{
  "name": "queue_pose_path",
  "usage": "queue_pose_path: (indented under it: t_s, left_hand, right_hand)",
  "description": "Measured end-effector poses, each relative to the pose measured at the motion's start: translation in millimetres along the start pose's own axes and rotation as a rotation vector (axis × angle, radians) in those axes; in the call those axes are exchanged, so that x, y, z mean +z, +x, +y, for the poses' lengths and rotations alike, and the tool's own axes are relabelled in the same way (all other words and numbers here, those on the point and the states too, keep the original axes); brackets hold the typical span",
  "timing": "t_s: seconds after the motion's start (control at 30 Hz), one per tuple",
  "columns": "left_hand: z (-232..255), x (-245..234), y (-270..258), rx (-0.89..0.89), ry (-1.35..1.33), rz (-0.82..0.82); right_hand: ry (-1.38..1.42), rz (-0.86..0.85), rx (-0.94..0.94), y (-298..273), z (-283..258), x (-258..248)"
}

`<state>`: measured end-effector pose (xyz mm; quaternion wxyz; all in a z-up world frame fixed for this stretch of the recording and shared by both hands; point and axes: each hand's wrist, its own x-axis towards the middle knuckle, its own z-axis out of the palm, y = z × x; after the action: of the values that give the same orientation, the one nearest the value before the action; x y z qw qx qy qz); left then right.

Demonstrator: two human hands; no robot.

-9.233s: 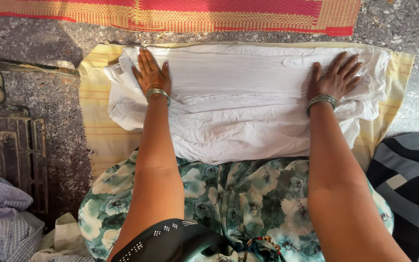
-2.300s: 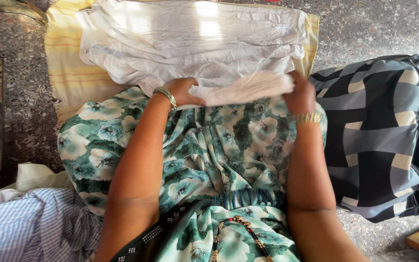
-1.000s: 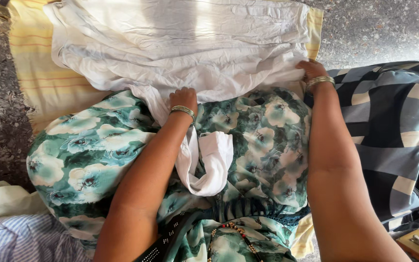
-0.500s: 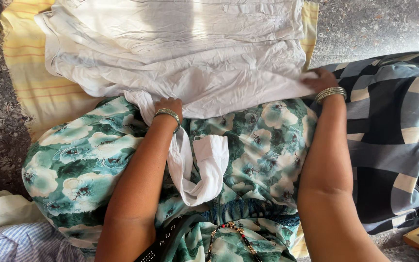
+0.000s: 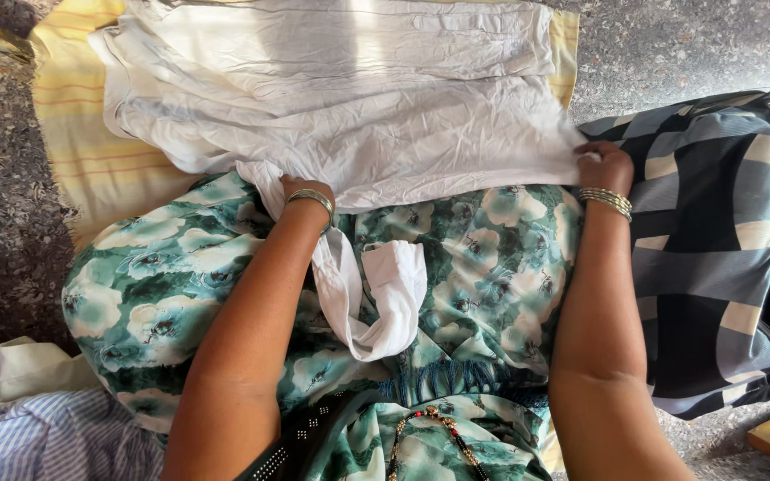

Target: The person folds a white shirt on a mat on the floor by smoothing the fabric, folding in the sleeves and sides, and rolling or folding the garment into a compact bundle.

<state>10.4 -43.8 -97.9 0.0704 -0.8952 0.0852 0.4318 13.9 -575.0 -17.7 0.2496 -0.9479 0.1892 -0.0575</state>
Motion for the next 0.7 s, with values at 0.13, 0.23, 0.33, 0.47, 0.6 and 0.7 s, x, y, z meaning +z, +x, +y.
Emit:
queue_pose_path:
  t_s: [0.13,0.23,0.33,0.47,0.6,0.7]
  left_hand:
    - [-9.0,-2.1,9.0,0.094,-0.009,-0.116]
    - [-22.6,-4.5,0.8,0.082,-0.022,-0.114]
    - [-22.9,-9.8,-2.4,0.059,-0.033,-0.102]
    - [-22.1,-5.4,2.2,0.106,-0.032,-0.127]
    - [-20.9,-3.4,7.5,0.166,-0.071,-0.122]
    - [-16.2,-3.3,3.2,0.200,-0.105,-0.125]
  right_hand:
    - [-0.104,0.137,-0.040,-11.7,-32.8,-12.1]
    - [-0.252,0.198,0.101,-11.4,-45.1,-13.9]
    - [-0.412,-0.108,0.203,-1.0,-42.6,-13.3]
    - [-0.404,-0.234,0.226,2.6,-31.4,-9.8]
    - [-0.239,-0.032,0.239,0.3,-26.9,-5.9]
    - [-0.221,0.004,0.221,-1.4,-28.1,-5.1]
